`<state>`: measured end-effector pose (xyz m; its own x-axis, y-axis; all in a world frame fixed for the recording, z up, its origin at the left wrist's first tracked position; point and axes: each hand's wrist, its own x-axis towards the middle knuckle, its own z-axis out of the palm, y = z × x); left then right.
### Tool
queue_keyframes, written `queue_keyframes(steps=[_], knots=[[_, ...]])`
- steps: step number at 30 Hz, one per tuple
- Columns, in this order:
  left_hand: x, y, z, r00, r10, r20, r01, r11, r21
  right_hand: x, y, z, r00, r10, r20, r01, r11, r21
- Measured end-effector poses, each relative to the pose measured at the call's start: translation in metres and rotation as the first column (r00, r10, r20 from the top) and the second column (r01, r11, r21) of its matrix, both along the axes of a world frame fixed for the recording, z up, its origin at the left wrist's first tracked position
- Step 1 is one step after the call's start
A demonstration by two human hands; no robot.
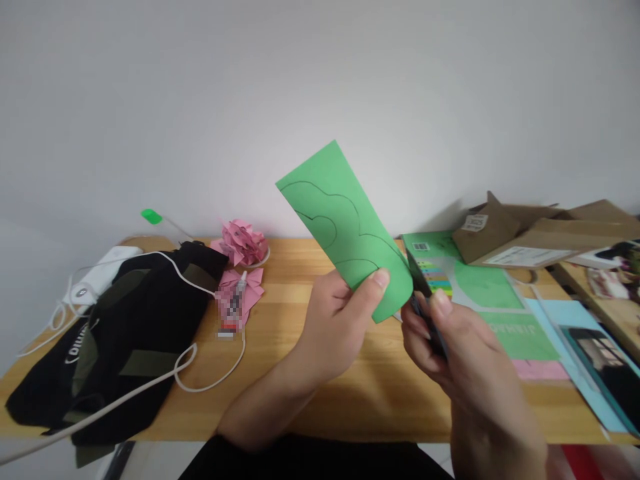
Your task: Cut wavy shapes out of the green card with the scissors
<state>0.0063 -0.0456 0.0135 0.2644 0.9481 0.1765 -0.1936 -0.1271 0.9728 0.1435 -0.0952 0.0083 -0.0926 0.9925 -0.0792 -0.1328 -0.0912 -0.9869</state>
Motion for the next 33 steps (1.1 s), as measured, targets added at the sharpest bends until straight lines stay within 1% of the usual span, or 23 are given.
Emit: queue_keyframes(steps=[4,11,16,24,33], knots=[[-0.0015,-0.0004,0.0012,1.0,0.007,0.001,-0.007,1.0,-0.003,0.0011,0.0009,-0.0004,1.0,-0.002,0.012,0.002,1.0,-0.002],[-0.0047,0.0016,0.0006,0.999,-0.043,-0.003,0.043,0.999,-0.017,0.0022,-0.0002,0.0049,0.997,0.032,0.076,-0.033,0.999,0.007],[-0.0059,0.003,0.0002,0.997,-0.075,-0.013,0.075,0.997,-0.02,0.0032,0.0016,0.0055,0.994,0.041,0.099,-0.044,0.999,0.024],[-0.0085,0.004,-0.0006,0.997,-0.078,-0.029,0.077,0.997,-0.007,0.0065,0.002,0.0043,0.992,0.037,0.125,-0.034,0.999,-0.024],[-0.0097,0.0052,-0.0023,0.996,-0.093,-0.007,0.093,0.996,-0.009,0.0071,0.0036,0.0059,0.989,0.059,0.138,-0.062,0.998,0.016]])
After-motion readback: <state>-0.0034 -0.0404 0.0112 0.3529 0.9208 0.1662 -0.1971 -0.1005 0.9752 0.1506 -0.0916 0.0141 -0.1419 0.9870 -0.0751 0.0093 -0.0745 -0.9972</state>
